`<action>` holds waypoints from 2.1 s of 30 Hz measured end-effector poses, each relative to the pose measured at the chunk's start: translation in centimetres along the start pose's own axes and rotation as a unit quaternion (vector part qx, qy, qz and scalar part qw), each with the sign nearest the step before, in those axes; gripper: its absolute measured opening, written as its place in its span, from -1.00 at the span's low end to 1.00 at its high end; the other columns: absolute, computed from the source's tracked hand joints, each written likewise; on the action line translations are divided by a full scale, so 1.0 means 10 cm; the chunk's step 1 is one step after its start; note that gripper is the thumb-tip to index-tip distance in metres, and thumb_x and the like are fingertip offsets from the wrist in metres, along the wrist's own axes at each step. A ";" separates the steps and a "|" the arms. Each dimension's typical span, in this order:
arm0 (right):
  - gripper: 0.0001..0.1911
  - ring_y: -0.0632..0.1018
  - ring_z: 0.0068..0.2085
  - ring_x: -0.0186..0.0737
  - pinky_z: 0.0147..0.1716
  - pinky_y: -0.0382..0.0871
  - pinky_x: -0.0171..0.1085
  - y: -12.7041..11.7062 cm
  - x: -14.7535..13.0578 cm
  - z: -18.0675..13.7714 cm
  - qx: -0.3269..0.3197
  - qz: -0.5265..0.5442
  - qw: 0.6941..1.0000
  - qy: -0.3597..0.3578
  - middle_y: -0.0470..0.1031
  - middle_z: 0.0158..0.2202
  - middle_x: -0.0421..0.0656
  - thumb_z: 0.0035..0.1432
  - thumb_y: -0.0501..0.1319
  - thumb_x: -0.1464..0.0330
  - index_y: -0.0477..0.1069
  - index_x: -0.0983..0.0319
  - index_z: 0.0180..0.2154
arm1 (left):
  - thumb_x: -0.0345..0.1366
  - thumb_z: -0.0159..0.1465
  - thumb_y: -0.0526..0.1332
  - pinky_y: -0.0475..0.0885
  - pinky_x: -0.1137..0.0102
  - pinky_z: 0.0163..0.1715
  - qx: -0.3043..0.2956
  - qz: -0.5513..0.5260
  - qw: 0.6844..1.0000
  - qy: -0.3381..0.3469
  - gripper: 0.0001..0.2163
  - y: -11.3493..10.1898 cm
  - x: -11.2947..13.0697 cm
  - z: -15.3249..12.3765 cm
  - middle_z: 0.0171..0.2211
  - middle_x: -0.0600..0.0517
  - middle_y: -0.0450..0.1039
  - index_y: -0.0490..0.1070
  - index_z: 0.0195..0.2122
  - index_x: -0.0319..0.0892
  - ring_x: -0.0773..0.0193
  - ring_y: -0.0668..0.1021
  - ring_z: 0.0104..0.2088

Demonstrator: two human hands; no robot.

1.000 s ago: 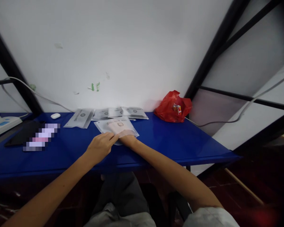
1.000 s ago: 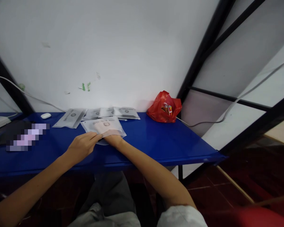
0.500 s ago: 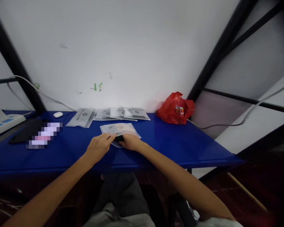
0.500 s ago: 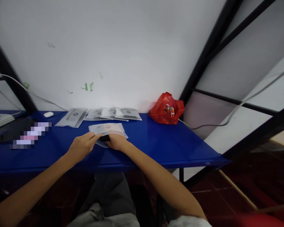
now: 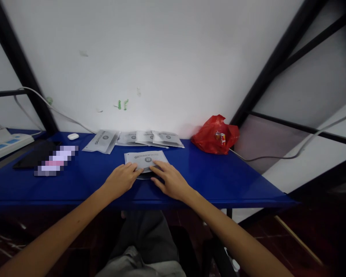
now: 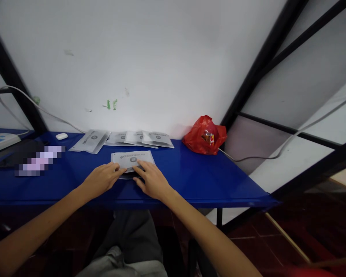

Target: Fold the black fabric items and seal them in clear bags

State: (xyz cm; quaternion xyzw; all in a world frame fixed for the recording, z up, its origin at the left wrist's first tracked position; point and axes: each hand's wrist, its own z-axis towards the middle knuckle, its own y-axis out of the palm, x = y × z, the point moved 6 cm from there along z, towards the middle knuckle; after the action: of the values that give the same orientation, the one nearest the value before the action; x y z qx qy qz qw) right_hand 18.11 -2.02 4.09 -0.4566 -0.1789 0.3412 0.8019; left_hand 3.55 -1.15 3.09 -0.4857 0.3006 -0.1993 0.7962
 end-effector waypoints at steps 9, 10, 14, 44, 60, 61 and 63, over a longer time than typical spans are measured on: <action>-0.51 0.23 0.24 0.03 0.18 0.19 0.00 0.14 0.08 -0.10 -0.123 0.064 0.990 0.039 0.17 0.24 0.10 0.22 0.11 0.17 0.33 0.25 0.11 | -0.33 0.33 0.05 0.39 0.42 -0.21 -0.032 -0.141 0.989 -0.006 -0.72 0.07 -0.12 -0.19 -0.18 -0.01 0.41 0.33 0.05 -0.12 0.27 0.49 -0.19; -0.52 0.22 0.25 0.02 0.18 0.18 0.00 0.13 0.08 -0.11 -0.128 0.072 0.988 0.041 0.16 0.25 0.07 0.22 0.11 0.17 0.33 0.24 0.11 | -0.35 0.33 0.04 0.39 0.43 -0.23 -0.041 -0.142 0.989 -0.006 -0.73 0.08 -0.12 -0.19 -0.19 -0.01 0.41 0.34 0.03 -0.13 0.28 0.49 -0.19; -0.57 0.21 0.25 0.01 0.19 0.19 -0.01 0.11 0.10 -0.13 -0.134 0.091 0.986 0.041 0.15 0.26 0.02 0.21 0.13 0.17 0.40 0.20 0.05 | -0.47 0.30 0.02 0.38 0.41 -0.25 -0.077 -0.084 0.993 0.004 -0.74 0.14 -0.10 -0.17 -0.20 -0.04 0.45 0.38 -0.04 -0.20 0.25 0.50 -0.21; -0.83 0.38 0.12 -0.10 0.10 0.23 0.04 -0.30 -0.19 0.40 0.040 0.132 0.990 -0.007 0.40 0.07 -0.04 0.15 0.20 0.37 0.43 0.18 -0.17 | -0.37 0.33 0.06 0.45 0.46 -0.24 0.283 -0.270 0.918 -0.063 -0.83 -0.48 -0.25 -0.22 -0.37 0.02 0.53 0.45 -0.29 -0.21 0.35 0.54 -0.33; -0.89 0.48 -0.01 -0.19 -0.04 0.35 -0.13 -0.33 -0.29 0.42 0.010 0.176 0.983 -0.048 0.46 0.00 -0.09 0.19 0.14 0.41 0.44 0.19 -0.26 | -0.46 0.33 -0.03 0.43 0.41 -0.33 0.241 -0.166 0.955 -0.047 -0.78 -0.55 0.01 -0.13 -0.43 0.04 0.47 0.38 -0.36 -0.19 0.31 0.50 -0.36; -0.88 0.48 -0.01 -0.19 -0.03 0.35 -0.13 -0.31 -0.29 0.41 0.012 0.173 0.984 -0.051 0.46 0.00 -0.09 0.19 0.13 0.41 0.44 0.19 -0.26 | -0.46 0.32 -0.02 0.42 0.42 -0.34 0.236 -0.160 0.957 -0.048 -0.78 -0.54 0.01 -0.14 -0.43 0.04 0.47 0.38 -0.36 -0.19 0.32 0.49 -0.37; -0.88 0.48 0.00 -0.19 -0.02 0.34 -0.13 -0.28 -0.29 0.38 0.017 0.168 0.984 -0.058 0.47 -0.01 -0.08 0.19 0.13 0.41 0.43 0.19 -0.25 | -0.48 0.32 -0.03 0.40 0.43 -0.35 0.240 -0.155 0.957 -0.049 -0.78 -0.55 0.02 -0.15 -0.44 0.05 0.46 0.38 -0.35 -0.19 0.33 0.48 -0.38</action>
State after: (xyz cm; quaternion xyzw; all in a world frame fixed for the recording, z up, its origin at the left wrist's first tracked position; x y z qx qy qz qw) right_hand 14.89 -2.73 8.57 -0.4457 -0.1399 0.4997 0.7295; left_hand 2.56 -4.74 7.39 -0.3302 0.1255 -0.3628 0.8623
